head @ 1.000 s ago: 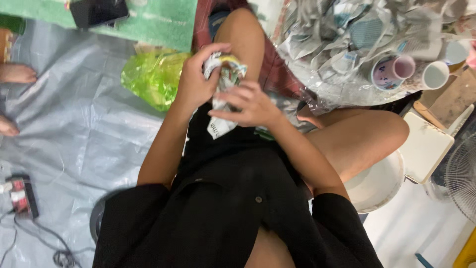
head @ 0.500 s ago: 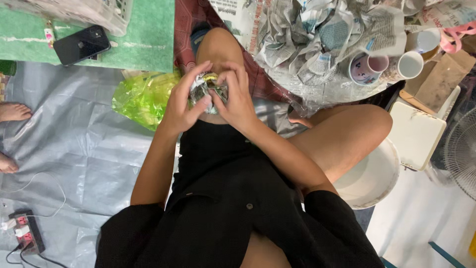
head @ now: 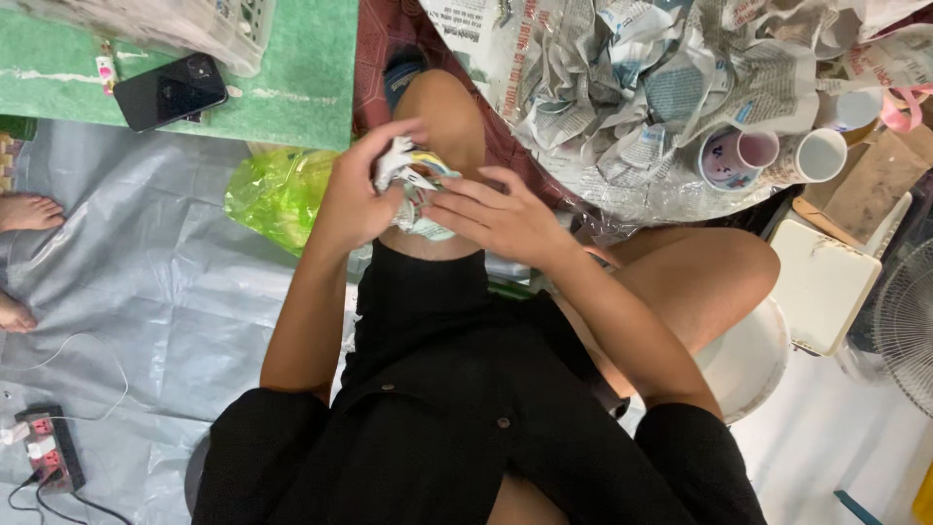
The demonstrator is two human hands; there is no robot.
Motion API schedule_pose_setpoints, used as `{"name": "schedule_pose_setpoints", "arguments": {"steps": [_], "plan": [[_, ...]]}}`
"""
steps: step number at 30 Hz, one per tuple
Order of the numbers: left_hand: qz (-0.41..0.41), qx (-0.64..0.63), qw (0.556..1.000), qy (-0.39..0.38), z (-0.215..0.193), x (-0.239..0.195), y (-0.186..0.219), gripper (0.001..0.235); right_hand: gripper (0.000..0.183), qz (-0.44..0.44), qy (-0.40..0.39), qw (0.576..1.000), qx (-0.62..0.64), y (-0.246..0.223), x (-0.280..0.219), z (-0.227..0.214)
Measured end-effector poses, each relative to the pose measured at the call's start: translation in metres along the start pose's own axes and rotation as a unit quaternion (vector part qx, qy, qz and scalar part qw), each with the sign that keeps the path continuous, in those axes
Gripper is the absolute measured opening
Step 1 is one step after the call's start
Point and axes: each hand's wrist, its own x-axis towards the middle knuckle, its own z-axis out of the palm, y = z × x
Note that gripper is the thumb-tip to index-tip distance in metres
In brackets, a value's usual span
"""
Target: The person sits cross-legged and wraps various ceramic items, including cups, saucers, and bowls, in newspaper. They fold the paper around each item and place the wrapped bundles into a white plastic crate. The process is repeated for multiple items throughout the clip.
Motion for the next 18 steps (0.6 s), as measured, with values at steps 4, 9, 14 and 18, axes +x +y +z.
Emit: {"name": "schedule_pose_setpoints", "arguments": {"steps": [4, 9, 14, 18], "plan": [[0.022, 0.045, 0.996, -0.075, 0.014, 0.030, 0.022, 0.067, 0.041, -0.019, -0.010, 0.999, -0.046, 0.028, -0.006, -0.020], [0.056, -0.062, 0.989, -0.119, 0.048, 0.093, 0.005, 0.050, 0.038, 0.089, -0.052, 0.994, 0.036, 0.064, -0.028, -0.065], [0.105, -0.197, 0.968, -0.115, 0.095, 0.148, -0.029, 0.040, 0.045, 0.202, -0.001, 0.977, 0.066, 0.105, -0.056, -0.092], [0.091, -0.142, 0.985, -0.026, 0.117, 0.155, -0.039, 0.045, 0.050, 0.279, 0.071, 0.958, -0.010, 0.159, -0.080, -0.114]]}}
